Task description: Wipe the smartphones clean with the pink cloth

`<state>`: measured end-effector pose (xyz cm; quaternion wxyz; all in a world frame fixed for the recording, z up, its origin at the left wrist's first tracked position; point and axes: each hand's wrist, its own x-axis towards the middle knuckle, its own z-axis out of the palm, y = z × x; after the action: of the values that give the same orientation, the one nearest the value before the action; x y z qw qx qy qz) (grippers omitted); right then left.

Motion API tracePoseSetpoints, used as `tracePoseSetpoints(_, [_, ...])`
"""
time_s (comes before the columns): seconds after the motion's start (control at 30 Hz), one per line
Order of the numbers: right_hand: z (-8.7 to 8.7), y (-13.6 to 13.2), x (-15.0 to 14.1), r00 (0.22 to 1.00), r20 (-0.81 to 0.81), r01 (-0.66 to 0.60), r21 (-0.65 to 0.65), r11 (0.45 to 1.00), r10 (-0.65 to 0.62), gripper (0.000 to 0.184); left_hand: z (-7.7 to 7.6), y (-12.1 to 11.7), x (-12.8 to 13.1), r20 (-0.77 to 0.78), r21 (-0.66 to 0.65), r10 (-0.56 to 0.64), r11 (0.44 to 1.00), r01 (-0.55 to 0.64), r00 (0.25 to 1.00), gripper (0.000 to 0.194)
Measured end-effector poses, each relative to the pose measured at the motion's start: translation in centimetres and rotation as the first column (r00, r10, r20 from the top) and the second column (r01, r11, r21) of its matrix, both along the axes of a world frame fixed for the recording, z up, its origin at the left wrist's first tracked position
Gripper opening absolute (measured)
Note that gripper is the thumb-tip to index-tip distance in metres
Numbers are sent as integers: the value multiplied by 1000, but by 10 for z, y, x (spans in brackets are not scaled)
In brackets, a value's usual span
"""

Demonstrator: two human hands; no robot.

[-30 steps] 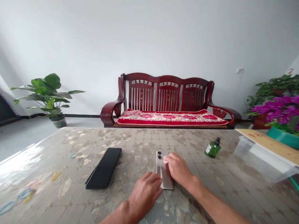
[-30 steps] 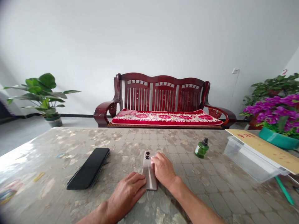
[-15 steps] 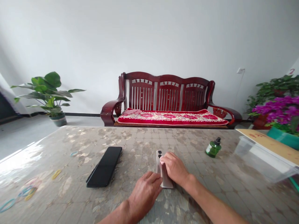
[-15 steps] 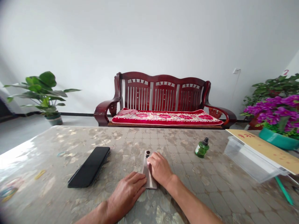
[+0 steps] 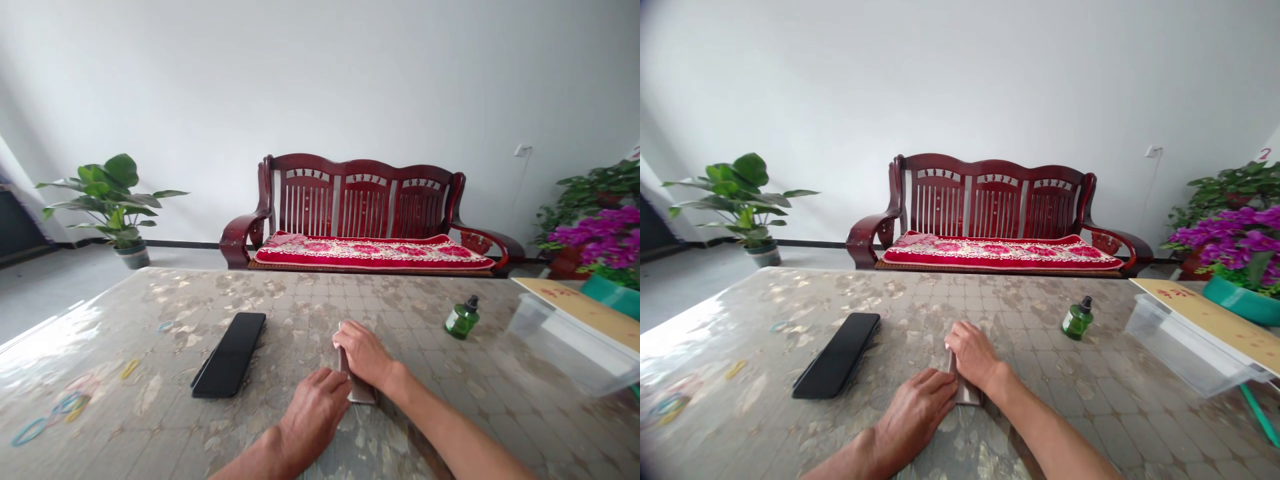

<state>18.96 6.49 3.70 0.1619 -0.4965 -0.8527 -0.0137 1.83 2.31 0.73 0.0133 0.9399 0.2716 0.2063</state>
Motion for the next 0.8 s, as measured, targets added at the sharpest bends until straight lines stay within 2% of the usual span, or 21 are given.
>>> tracePoseSetpoints(0.27, [0, -29, 0, 998, -20, -56, -28, 998, 56, 18, -1, 1, 0, 37, -59, 21, 998, -19, 999, 3])
tracePoseSetpoints(0.57, [-3, -22, 4, 992, -119, 28, -6, 1000, -29, 22, 2, 0, -1, 23, -63, 32, 998, -30, 999, 3])
tracePoseSetpoints(0.8, [-5, -42, 14, 988, -157, -8, -22, 1000, 5, 23, 0, -1, 0, 26, -42, 39, 998, -37, 999, 6])
